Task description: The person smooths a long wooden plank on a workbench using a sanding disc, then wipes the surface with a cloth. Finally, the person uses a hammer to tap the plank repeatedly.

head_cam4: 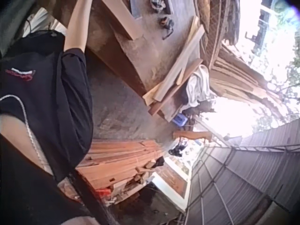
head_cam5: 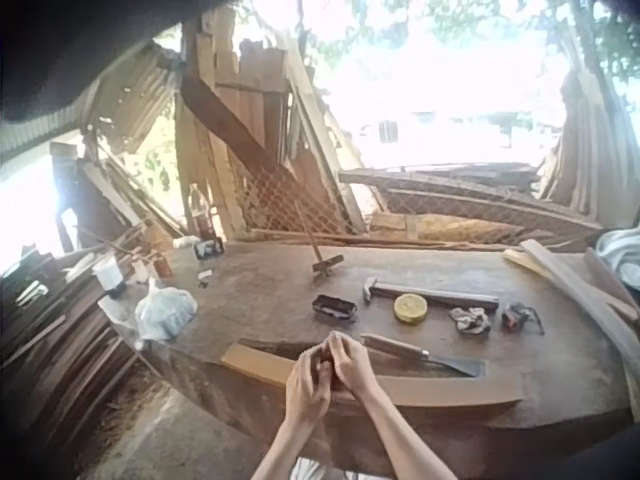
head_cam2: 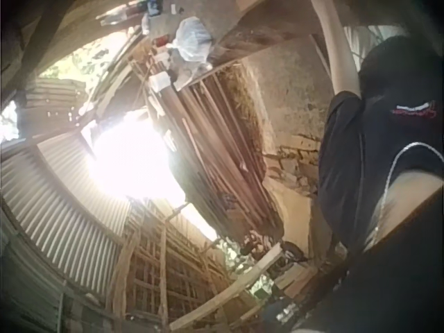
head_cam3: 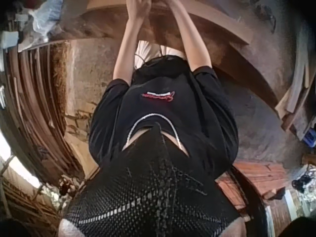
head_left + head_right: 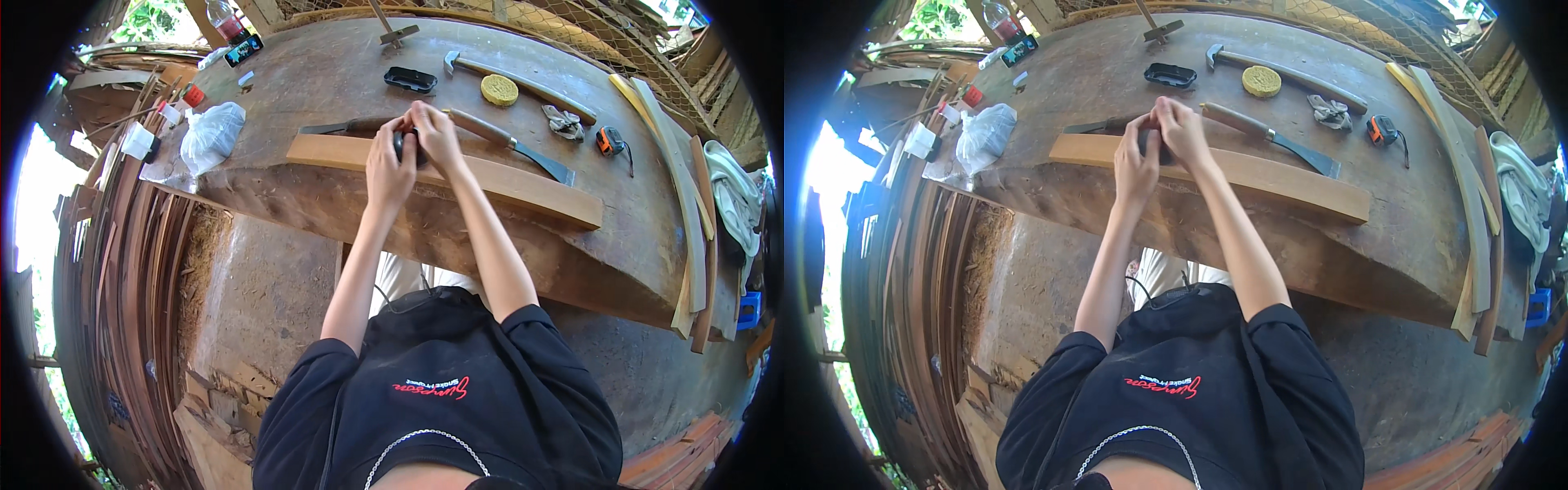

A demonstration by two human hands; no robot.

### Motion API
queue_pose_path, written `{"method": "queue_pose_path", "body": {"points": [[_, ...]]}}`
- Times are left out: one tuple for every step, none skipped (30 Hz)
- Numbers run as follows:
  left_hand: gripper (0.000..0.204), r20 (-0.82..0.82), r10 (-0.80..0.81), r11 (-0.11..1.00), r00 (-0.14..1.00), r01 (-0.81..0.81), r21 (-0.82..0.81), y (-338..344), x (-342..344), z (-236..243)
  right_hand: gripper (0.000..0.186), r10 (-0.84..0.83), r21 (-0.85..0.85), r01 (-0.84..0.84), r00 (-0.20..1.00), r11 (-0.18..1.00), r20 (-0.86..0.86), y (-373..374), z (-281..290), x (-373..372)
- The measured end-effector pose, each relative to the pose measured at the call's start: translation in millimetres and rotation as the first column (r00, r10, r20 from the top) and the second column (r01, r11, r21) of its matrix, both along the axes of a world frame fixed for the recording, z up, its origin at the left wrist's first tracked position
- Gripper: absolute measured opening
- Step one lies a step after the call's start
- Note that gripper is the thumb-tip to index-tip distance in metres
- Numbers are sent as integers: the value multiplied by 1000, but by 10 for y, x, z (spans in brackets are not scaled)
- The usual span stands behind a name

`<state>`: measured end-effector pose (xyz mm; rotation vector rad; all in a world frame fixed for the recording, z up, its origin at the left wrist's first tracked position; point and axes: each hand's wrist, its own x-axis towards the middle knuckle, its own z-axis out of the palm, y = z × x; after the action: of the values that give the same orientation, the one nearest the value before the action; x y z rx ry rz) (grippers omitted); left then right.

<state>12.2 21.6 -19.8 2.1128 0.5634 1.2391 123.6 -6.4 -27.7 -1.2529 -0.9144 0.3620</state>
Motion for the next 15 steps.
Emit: {"method": "queue_pose_path", "body": {"points": [[29,9,10,999,1000,-10,53,-25,20,8,37,-48,89,43,997,995,59,-127,100,12],[26,-14,17,999,1000,-17,27,-89,55,78,35,-68,93,60,995,994,77,-289,132,115],[25,-25,11,1000,1000,-10,24,-93,95,60,33,-84,86,81,996,993,31,-481,201,198],[23,-35,4,1000,999,-3,20,-63,166,50,32,-102,77,103,995,992,-13,-693,252,282],[22,-39,-11,1000,999,12,17,-35,268,54,31,-72,62,73,997,995,-18,-941,256,393],[20,-14,-24,1000,1000,24,9,-24,363,79,30,-42,48,43,999,998,-19,-1187,257,491],[20,-65,-4,1000,998,5,4,-3,438,84,30,-101,-3,101,995,995,-25,-1390,222,563],[21,-118,13,1000,993,-13,-2,11,505,73,30,-163,-58,161,986,985,-29,-1578,175,623],[21,-170,31,999,985,-33,-10,27,559,56,31,-211,-75,208,976,975,-47,-1730,105,693],[19,-169,70,997,983,-67,26,64,599,15,32,-259,-92,253,964,963,-66,-1849,26,751],[18,-164,103,994,981,-99,36,102,629,-5,32,-296,-106,287,952,952,-80,-1946,-39,787],[16,-157,137,990,978,-132,45,141,652,-24,32,-331,-121,319,939,940,-93,-2027,-91,816],[15,-158,168,985,973,-161,55,173,657,-34,32,-369,-139,353,923,925,-113,-2067,-113,803],[12,-112,176,974,978,-156,167,223,644,-40,33,-389,-108,377,913,920,-124,-2066,-111,785],[12,-122,228,950,966,-193,244,238,634,-62,33,-409,-118,401,911,908,-53,-2038,-133,792]]}}
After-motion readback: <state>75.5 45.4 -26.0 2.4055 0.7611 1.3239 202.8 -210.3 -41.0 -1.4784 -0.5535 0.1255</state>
